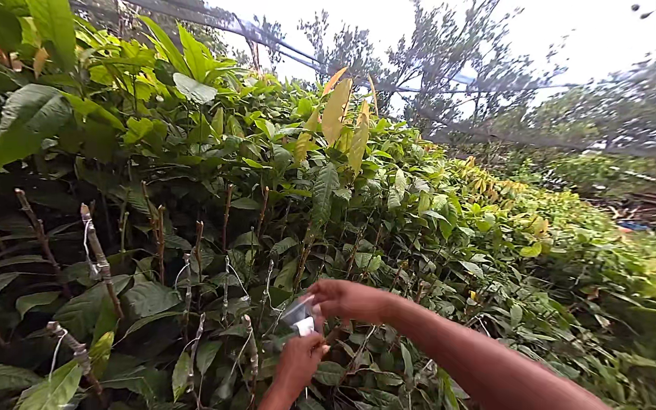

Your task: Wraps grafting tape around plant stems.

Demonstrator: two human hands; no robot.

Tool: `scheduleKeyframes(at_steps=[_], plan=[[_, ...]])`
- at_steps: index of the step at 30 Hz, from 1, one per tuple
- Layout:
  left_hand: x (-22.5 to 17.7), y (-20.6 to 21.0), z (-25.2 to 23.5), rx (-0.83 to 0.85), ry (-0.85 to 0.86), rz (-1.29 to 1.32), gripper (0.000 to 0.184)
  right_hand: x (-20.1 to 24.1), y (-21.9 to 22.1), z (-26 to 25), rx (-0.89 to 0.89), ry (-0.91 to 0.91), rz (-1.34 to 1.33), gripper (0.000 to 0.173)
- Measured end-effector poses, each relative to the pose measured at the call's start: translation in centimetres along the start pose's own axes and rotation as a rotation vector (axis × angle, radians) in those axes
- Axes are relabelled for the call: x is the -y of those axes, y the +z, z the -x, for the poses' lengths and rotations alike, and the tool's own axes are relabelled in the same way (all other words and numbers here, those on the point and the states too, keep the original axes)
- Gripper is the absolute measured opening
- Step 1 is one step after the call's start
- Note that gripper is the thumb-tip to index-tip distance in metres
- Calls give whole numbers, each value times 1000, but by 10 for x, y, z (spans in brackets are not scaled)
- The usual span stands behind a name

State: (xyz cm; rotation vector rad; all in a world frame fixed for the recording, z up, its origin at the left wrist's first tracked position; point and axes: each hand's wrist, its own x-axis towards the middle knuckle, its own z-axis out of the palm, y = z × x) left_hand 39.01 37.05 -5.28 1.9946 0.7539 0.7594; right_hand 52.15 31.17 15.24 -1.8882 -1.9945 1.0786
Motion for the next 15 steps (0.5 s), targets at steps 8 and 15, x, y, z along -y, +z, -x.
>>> scheduleKeyframes(at_steps=[8, 15], plan=[[-11, -15, 0, 68, -29, -162, 33, 11, 3, -7, -42, -50, 398, 36], [-26, -25, -5, 29, -15, -141, 30, 16, 5, 1, -130, -43, 348, 32]])
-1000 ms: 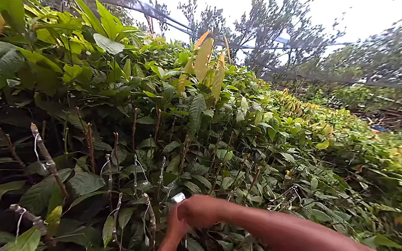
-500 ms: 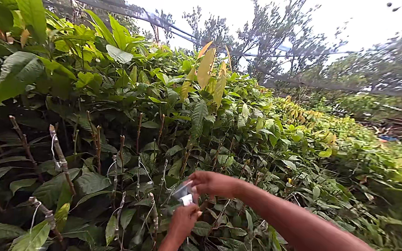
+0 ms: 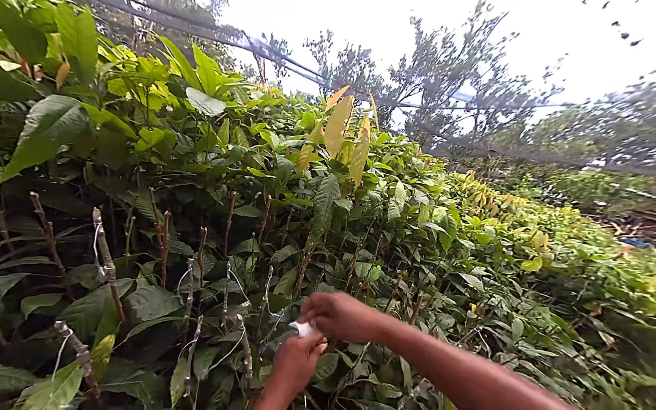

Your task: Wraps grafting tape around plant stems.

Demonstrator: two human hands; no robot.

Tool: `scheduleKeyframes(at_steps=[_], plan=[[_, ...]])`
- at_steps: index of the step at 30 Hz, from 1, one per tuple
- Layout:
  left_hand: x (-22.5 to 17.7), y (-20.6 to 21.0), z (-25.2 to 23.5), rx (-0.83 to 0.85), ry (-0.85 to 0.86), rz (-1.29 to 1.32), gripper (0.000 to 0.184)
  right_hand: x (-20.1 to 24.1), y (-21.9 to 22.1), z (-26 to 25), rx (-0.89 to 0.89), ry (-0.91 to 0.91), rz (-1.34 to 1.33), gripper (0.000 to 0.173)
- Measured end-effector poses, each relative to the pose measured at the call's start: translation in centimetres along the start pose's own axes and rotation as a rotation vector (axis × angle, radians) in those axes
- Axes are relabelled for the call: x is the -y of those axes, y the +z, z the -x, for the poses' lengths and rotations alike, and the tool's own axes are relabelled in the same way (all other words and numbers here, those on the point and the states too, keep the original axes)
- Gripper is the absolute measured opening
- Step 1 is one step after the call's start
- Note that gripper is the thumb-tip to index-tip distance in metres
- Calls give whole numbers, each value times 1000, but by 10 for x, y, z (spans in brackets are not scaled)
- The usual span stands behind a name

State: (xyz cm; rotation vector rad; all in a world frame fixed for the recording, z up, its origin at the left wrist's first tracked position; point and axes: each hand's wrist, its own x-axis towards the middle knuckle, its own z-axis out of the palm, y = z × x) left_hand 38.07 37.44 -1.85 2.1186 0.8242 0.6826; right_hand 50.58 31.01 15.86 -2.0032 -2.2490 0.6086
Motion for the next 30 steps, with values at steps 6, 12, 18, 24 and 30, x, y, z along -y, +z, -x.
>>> scheduleKeyframes(at_steps=[6, 12, 18, 24, 30], plan=[[2, -8, -3, -121, 11, 84, 30, 4, 9, 6, -34, -16, 162, 28], [1, -7, -2, -125, 51, 143, 32, -11, 7, -6, -21, 102, 457, 29], [1, -17, -11, -170, -42, 326, 23, 4, -5, 18, 102, -21, -113, 36], [-8, -16, -9, -136, 95, 267, 26, -13, -10, -2, -59, 147, 378, 38], [-2, -21, -13, -296, 49, 308, 23, -10, -2, 13, 29, 75, -68, 34]])
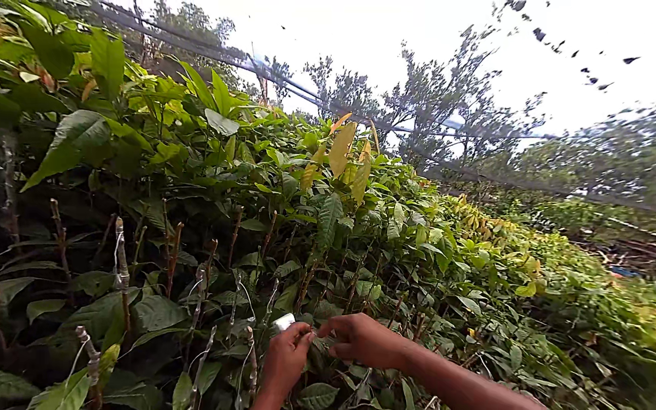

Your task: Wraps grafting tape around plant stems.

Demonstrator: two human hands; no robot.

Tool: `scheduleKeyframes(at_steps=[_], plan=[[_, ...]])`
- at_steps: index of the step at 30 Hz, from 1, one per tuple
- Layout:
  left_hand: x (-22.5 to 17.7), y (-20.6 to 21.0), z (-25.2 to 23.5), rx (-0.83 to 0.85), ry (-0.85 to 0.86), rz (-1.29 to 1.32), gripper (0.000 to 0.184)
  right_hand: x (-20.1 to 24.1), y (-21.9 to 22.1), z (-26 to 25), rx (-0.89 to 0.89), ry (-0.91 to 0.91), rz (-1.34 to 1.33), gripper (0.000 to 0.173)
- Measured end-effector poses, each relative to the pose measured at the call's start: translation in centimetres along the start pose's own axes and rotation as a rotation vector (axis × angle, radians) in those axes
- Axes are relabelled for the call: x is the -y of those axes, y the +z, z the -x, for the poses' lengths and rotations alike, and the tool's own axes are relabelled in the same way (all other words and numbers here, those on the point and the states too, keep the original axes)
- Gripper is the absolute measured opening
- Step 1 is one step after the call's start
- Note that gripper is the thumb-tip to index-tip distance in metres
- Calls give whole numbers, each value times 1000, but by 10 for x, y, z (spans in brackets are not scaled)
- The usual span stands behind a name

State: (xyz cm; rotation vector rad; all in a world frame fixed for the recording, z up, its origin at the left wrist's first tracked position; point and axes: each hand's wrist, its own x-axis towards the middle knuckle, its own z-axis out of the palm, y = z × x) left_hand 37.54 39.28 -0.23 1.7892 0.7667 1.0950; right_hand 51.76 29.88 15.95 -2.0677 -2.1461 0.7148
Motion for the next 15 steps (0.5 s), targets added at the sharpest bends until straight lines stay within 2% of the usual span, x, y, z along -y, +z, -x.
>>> scheduleKeyframes(at_steps=[3, 4, 6, 8, 10, 12, 15], plan=[[-6, 5, 1, 108, 44, -40, 26, 3, -9, -7, -86, -58, -309, 28], [-6, 5, 3, 157, 79, -43, 27, -4, -17, -12, -86, -34, -295, 34], [-1, 0, 6, 203, 132, -8, 27, -19, -20, -23, -51, 43, -51, 45], [4, -6, 5, 182, 134, 40, 25, -23, -8, -29, -43, 69, 128, 39], [5, -8, 3, 154, 100, 65, 25, -13, -6, -29, 38, 62, 195, 30], [5, -8, 1, 137, 85, 59, 26, 6, -16, -28, 168, 47, 307, 29], [1, -6, -1, 212, 121, 28, 26, 25, -32, -40, 241, -69, 488, 30]])
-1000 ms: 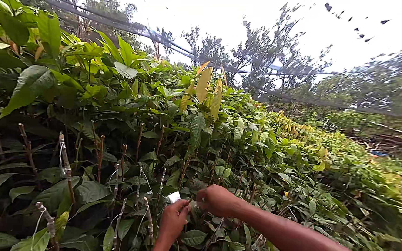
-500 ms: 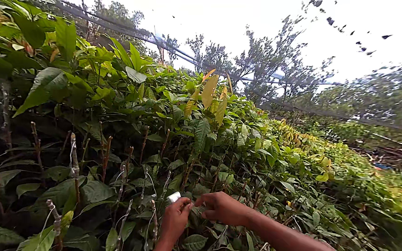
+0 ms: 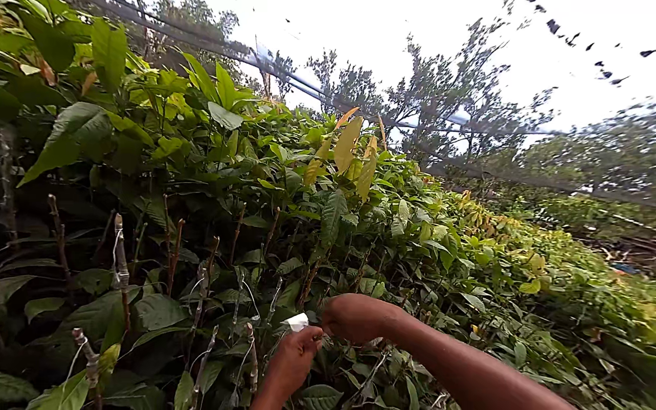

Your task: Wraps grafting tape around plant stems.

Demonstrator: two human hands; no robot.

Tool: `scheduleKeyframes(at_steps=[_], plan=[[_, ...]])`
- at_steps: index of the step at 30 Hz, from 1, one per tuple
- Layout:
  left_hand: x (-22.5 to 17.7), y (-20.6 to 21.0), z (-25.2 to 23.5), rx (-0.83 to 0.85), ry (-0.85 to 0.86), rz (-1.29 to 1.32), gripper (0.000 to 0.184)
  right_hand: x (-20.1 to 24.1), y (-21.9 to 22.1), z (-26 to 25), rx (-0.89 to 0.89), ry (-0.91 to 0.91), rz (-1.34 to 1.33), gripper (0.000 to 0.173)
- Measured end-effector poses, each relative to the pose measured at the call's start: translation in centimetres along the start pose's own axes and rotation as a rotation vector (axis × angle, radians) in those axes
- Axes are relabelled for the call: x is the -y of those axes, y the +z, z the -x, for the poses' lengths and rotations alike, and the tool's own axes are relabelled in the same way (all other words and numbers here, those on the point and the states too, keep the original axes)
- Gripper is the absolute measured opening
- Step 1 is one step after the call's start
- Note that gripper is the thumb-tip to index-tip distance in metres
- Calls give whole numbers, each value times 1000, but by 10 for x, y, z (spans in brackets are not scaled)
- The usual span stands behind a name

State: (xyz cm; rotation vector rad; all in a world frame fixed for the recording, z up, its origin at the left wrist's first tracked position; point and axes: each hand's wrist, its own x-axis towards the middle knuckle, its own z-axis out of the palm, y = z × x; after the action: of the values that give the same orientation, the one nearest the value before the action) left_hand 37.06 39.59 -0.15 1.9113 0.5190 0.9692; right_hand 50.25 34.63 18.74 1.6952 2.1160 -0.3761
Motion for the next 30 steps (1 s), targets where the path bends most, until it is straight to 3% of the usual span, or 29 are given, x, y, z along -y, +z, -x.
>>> scheduleKeyframes(at_steps=[3, 6, 8, 10, 12, 13, 14, 16, 17, 19, 21, 23, 26, 30], plan=[[-3, 3, 3, 63, 16, 96, 20, -30, 17, -27, -95, -70, -119, 30], [3, -5, 3, -123, -133, 414, 14, -39, 71, -38, -333, -30, -384, 32], [8, -8, -2, -266, -200, 524, 12, -14, 103, -33, -446, -99, -278, 28], [7, -2, -8, -316, -221, 503, 12, 26, 118, -21, -406, -235, -103, 21], [4, 4, -12, -321, -205, 428, 12, 59, 107, -7, -190, -279, 19, 21], [4, 7, -11, -304, -174, 366, 14, 64, 95, -4, -115, -262, 48, 21], [4, 9, -8, -272, -130, 300, 16, 58, 84, -6, -161, -246, 40, 18], [3, 14, 0, -232, -69, 278, 23, 29, 54, -12, -403, -133, -52, 19], [5, 16, 2, -210, -27, 330, 28, 11, 44, -16, -514, -56, -143, 23], [7, 15, 7, -202, -4, 464, 46, -19, 51, -24, -518, 72, -504, 30], [12, 10, 12, -265, 14, 502, 35, -27, 78, -30, -368, 57, -907, 29], [15, 10, 14, -314, 36, 494, 17, -25, 99, -32, -312, 2, -1102, 23], [10, 12, 12, -357, -19, 449, 15, -18, 108, -28, -379, -51, -1040, 21], [3, 9, 10, -165, -114, 399, 16, -13, 109, -38, -711, 253, -1024, 21]])
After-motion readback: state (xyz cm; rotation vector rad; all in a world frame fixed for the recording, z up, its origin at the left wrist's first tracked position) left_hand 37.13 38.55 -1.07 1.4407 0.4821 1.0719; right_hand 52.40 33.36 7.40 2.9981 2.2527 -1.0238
